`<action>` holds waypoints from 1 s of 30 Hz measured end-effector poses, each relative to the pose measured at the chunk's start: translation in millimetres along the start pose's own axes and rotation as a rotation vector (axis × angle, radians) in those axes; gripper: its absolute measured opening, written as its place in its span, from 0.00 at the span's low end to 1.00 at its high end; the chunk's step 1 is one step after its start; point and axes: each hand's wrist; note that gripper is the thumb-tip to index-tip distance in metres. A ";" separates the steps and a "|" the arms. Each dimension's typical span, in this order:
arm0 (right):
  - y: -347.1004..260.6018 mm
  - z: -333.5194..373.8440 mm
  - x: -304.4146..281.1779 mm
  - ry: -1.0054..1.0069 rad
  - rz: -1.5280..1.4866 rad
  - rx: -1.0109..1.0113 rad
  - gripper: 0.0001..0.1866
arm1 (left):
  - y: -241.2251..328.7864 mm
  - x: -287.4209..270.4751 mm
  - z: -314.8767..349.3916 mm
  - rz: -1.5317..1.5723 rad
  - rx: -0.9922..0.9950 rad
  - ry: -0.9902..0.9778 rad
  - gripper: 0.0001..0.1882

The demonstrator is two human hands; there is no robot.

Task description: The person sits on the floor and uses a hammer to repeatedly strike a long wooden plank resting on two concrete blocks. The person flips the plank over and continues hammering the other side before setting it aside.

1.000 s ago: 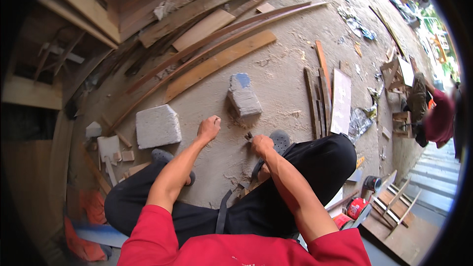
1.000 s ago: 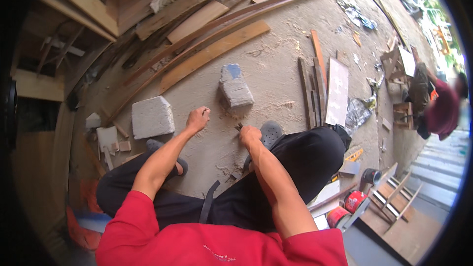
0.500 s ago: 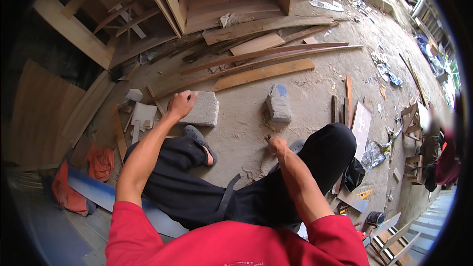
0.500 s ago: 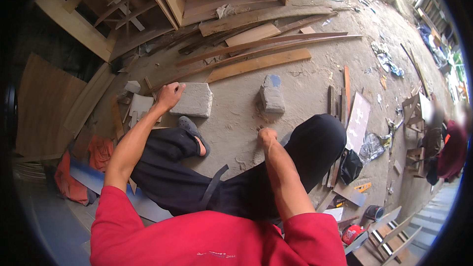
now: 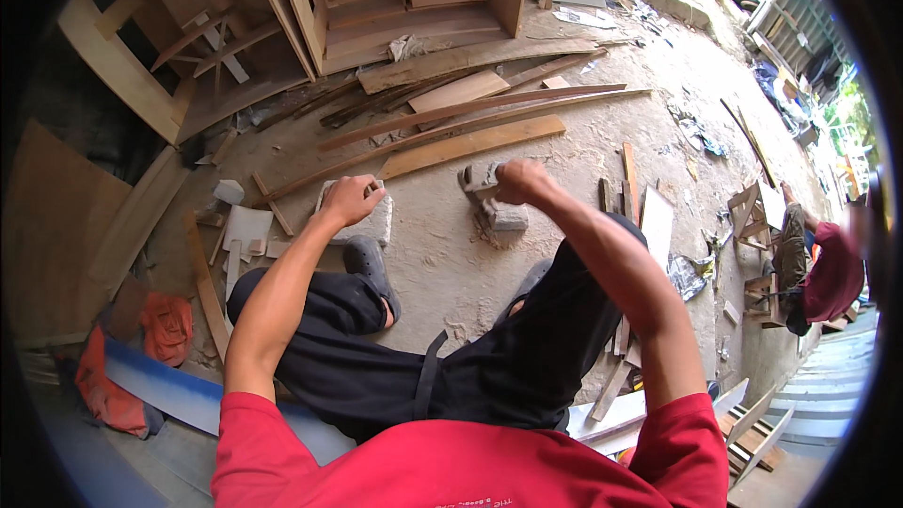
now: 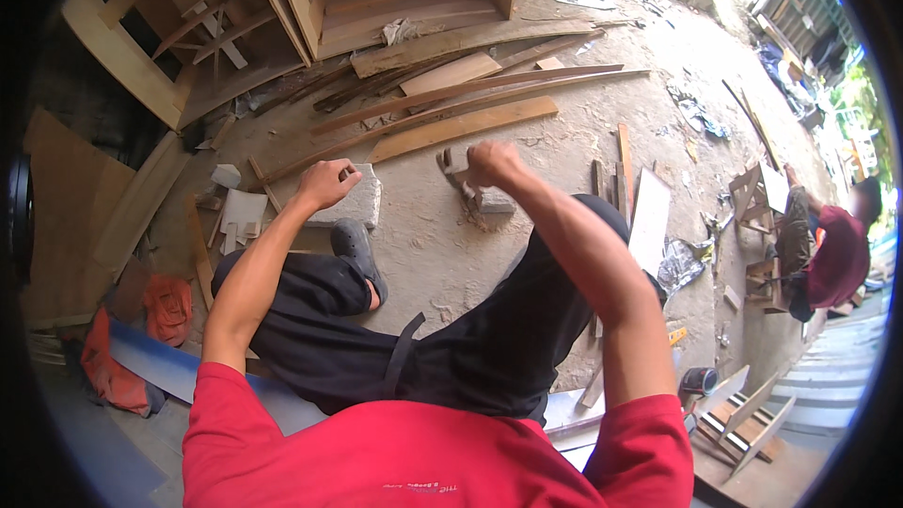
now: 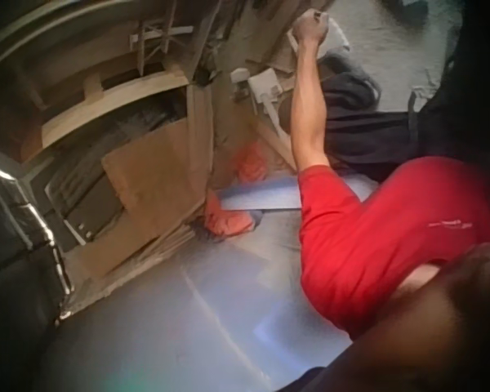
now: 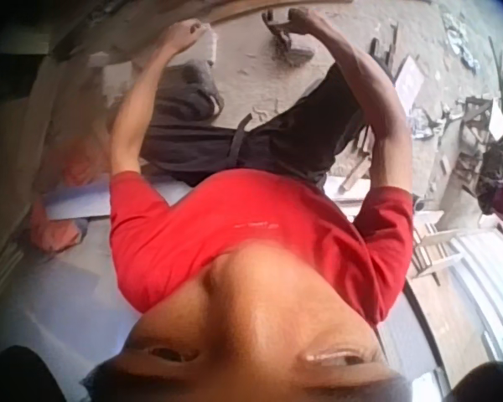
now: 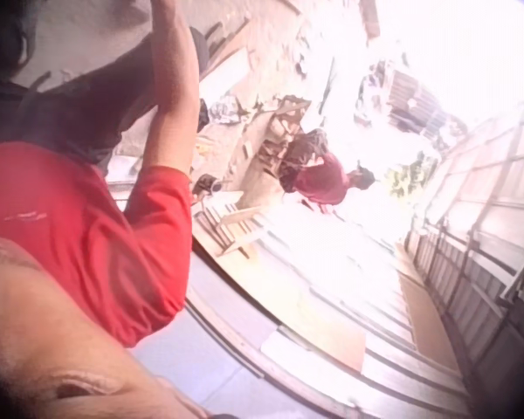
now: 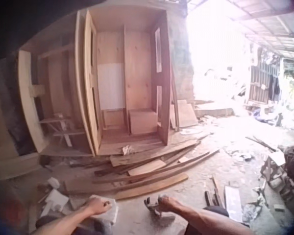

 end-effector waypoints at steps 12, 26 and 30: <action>124.4 -31.5 14.0 -0.240 0.053 0.152 0.13 | 5.1 13.3 -61.8 -0.073 0.058 -0.345 0.24; 139.6 -49.0 52.9 -0.247 -0.036 0.030 0.12 | 51.5 62.3 -176.6 -0.102 0.255 -0.623 0.28; 136.0 -45.6 48.5 -0.256 -0.120 0.091 0.12 | 61.8 78.4 -199.0 -0.136 0.269 -0.730 0.27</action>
Point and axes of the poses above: each hand's wrist, its own z-axis away from the middle knuckle, its own x-axis out of the palm, y = z × x, and after that the axes turned 6 degrees about -y, right-handed
